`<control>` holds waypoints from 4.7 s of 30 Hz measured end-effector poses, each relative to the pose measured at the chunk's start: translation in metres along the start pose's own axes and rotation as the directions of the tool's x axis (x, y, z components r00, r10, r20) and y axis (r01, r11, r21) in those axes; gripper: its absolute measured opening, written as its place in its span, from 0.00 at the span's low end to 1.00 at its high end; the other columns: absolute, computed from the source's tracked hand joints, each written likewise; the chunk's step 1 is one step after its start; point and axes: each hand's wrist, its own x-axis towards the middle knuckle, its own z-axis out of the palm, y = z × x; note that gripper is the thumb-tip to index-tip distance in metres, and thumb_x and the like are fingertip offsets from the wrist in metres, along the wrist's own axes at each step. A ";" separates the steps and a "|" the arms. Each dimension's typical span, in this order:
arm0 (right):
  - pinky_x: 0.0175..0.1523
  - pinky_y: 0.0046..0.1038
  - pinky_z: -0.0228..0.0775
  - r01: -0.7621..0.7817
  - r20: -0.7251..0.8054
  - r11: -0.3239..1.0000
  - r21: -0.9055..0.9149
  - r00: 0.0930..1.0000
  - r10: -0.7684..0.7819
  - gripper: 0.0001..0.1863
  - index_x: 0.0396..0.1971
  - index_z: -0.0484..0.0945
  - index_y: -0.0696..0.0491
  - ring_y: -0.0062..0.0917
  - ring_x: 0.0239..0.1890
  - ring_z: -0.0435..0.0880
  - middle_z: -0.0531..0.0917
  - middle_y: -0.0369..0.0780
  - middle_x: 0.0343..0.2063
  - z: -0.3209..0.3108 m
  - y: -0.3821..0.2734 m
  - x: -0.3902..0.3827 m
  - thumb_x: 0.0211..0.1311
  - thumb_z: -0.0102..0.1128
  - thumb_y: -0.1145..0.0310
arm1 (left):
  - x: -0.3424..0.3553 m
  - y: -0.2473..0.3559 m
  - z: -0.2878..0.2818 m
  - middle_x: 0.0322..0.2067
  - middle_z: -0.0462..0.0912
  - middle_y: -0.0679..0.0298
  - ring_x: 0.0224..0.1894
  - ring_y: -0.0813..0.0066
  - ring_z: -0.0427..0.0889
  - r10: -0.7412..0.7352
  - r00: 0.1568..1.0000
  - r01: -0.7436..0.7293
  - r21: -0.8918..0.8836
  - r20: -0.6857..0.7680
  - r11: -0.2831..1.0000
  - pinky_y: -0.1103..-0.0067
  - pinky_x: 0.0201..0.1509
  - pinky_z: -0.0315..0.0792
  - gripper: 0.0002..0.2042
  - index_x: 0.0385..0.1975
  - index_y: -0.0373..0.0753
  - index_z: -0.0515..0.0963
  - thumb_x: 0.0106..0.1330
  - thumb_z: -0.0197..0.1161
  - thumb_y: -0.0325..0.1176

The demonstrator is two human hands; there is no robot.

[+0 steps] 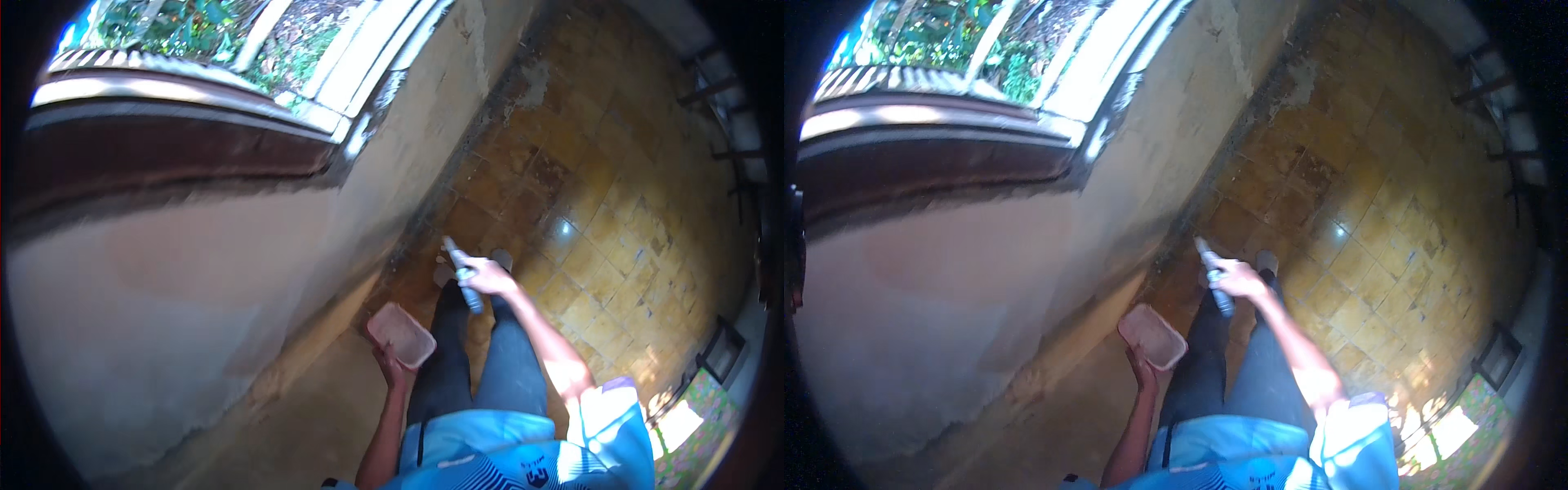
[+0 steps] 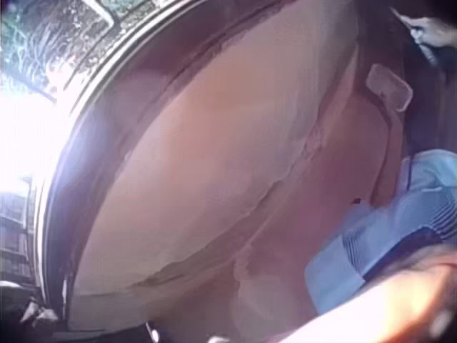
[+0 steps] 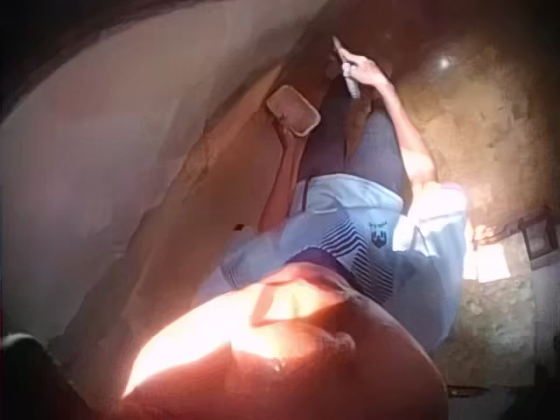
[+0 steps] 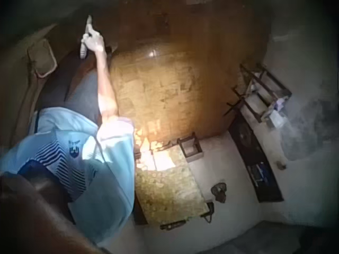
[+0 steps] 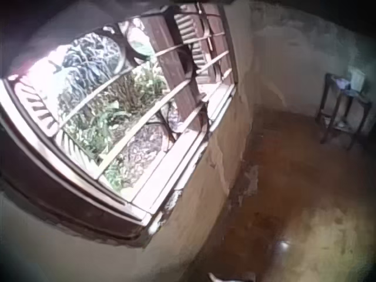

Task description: The person applies wall putty from a container onto a damaged wall surface using a putty knife.

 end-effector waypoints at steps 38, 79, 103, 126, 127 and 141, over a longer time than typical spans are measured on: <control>0.34 0.40 0.74 0.434 0.393 0.036 -0.900 0.844 -0.366 0.14 0.40 0.78 0.63 0.41 0.29 0.82 0.78 0.51 0.25 -0.014 -0.477 -0.335 0.53 0.50 0.80 | -0.168 0.372 0.009 0.50 0.76 0.51 0.50 0.60 0.80 0.953 0.298 -0.934 -0.220 -0.050 0.281 0.67 0.55 0.76 0.46 0.60 0.35 0.62 0.44 0.82 0.46; 0.50 0.24 0.76 0.342 -0.347 0.698 0.629 0.927 -0.142 0.36 0.70 0.62 0.53 0.18 0.42 0.82 0.82 0.35 0.41 -0.090 -0.059 0.010 0.61 0.64 0.75 | -0.083 0.062 0.011 0.55 0.71 0.57 0.56 0.67 0.73 -0.012 0.997 0.023 -0.146 0.079 0.989 0.69 0.59 0.71 0.23 0.62 0.37 0.62 0.71 0.55 0.39; 0.41 0.22 0.76 0.524 -0.704 0.745 0.413 0.702 -0.104 0.30 0.64 0.67 0.63 0.18 0.31 0.83 0.88 0.43 0.32 -0.056 -0.196 0.098 0.61 0.61 0.78 | -0.070 0.053 0.008 0.60 0.66 0.54 0.62 0.62 0.69 -0.127 0.990 0.129 -0.020 0.064 0.991 0.67 0.67 0.64 0.29 0.67 0.37 0.56 0.66 0.52 0.36; 0.38 0.27 0.78 0.555 -0.725 0.777 0.296 0.660 -0.196 0.24 0.58 0.72 0.64 0.26 0.30 0.86 0.86 0.46 0.29 -0.028 -0.189 0.111 0.60 0.55 0.80 | -0.068 0.038 0.000 0.64 0.63 0.54 0.65 0.60 0.65 -0.090 0.989 0.093 -0.026 0.121 0.995 0.66 0.69 0.62 0.34 0.71 0.38 0.52 0.65 0.53 0.39; 0.38 0.27 0.77 0.573 -0.707 0.788 0.225 0.652 -0.272 0.24 0.58 0.72 0.65 0.26 0.29 0.86 0.86 0.47 0.28 -0.026 -0.190 0.116 0.59 0.53 0.81 | -0.068 0.039 0.001 0.65 0.61 0.54 0.66 0.59 0.64 -0.110 0.986 0.113 -0.017 0.127 0.993 0.65 0.70 0.61 0.34 0.71 0.38 0.50 0.66 0.52 0.40; 0.34 0.30 0.74 0.494 -0.623 0.835 0.243 0.739 -0.256 0.22 0.53 0.78 0.61 0.28 0.27 0.84 0.83 0.48 0.24 0.017 -0.186 0.091 0.55 0.59 0.79 | -0.064 0.042 0.009 0.67 0.59 0.52 0.68 0.56 0.63 -0.117 0.981 0.131 -0.080 0.156 0.988 0.63 0.71 0.60 0.37 0.73 0.39 0.47 0.67 0.51 0.45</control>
